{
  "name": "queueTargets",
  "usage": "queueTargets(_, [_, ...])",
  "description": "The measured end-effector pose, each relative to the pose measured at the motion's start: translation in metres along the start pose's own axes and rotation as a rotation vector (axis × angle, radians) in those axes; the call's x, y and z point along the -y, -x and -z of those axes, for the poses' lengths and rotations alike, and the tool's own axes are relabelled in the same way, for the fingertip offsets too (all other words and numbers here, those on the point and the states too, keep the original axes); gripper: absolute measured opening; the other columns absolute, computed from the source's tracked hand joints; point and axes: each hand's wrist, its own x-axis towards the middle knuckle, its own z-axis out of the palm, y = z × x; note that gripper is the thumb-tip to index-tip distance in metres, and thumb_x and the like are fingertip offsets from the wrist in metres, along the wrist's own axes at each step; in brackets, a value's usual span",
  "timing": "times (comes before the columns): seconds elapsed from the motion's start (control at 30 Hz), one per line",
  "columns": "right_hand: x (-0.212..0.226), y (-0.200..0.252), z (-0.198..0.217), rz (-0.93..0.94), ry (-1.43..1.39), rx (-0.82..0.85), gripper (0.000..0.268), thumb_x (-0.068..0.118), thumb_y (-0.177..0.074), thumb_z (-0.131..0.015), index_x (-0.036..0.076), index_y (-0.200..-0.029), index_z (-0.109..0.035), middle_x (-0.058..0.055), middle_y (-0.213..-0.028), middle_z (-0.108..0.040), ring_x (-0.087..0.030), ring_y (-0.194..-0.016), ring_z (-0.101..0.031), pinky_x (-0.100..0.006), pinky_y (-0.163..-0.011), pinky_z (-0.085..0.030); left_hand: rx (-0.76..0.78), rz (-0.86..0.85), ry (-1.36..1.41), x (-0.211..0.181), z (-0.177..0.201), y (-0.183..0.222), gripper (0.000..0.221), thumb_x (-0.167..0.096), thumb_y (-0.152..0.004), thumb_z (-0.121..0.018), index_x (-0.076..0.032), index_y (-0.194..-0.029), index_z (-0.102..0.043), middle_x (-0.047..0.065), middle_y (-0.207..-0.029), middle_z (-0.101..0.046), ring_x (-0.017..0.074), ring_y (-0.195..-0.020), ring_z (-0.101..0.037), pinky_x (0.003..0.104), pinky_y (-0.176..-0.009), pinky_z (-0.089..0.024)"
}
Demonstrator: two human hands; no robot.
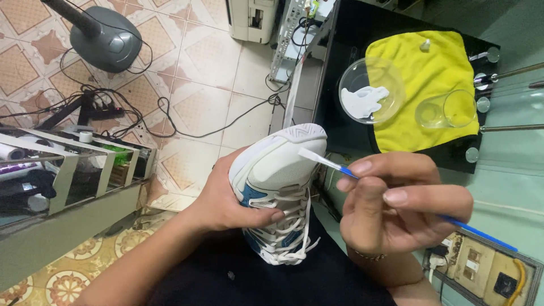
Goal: Painting the white midsole and toe cap of a blue and white sneaker using a small paintbrush.
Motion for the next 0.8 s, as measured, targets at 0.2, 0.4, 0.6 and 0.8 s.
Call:
queueTargets(0.2, [0.009,0.000,-0.001,-0.067,0.086,-0.028,0.031,-0.003,-0.104,-0.063,0.010,-0.114,-0.037,-0.019,-0.099,-0.062,-0.014,-0.064,-0.062,-0.022,-0.059,-0.054,-0.004,-0.019,-0.014,0.001,0.000,0.002,0.090,-0.020,-0.068,-0.090,0.004,-0.146,-0.053,0.012,-0.134,-0.071,0.0172,-0.123,-0.066,0.033,-0.111,-0.051])
queueTargets(0.4, [0.011,-0.002,-0.004,-0.060,0.153,0.097,0.032,-0.002,-0.109,-0.064,0.011,-0.115,-0.034,-0.017,-0.101,-0.060,-0.014,-0.068,-0.061,-0.021,-0.063,-0.057,-0.016,-0.017,0.027,0.002,-0.001,0.003,0.087,-0.017,-0.068,-0.089,0.005,-0.145,-0.054,0.012,-0.132,-0.071,0.0168,-0.121,-0.065,0.033,-0.110,-0.051])
queueTargets(0.6, [0.022,-0.008,-0.008,-0.067,0.241,0.045,0.034,-0.003,-0.099,-0.062,0.011,-0.110,-0.034,-0.019,-0.100,-0.060,-0.016,-0.072,-0.064,-0.025,-0.060,-0.056,-0.030,-0.045,-0.006,0.004,0.001,0.004,0.089,-0.017,-0.069,-0.089,0.004,-0.147,-0.053,0.011,-0.134,-0.070,0.0160,-0.123,-0.065,0.032,-0.111,-0.050])
queueTargets(0.8, [0.031,-0.017,-0.014,-0.026,0.288,0.280,0.036,-0.003,-0.102,-0.062,0.010,-0.113,-0.031,-0.018,-0.107,-0.058,-0.015,-0.077,-0.067,-0.021,-0.065,-0.063,-0.040,-0.051,-0.023,0.004,-0.001,0.004,0.088,-0.017,-0.069,-0.089,0.004,-0.146,-0.054,0.011,-0.133,-0.071,0.0159,-0.122,-0.065,0.033,-0.110,-0.051])
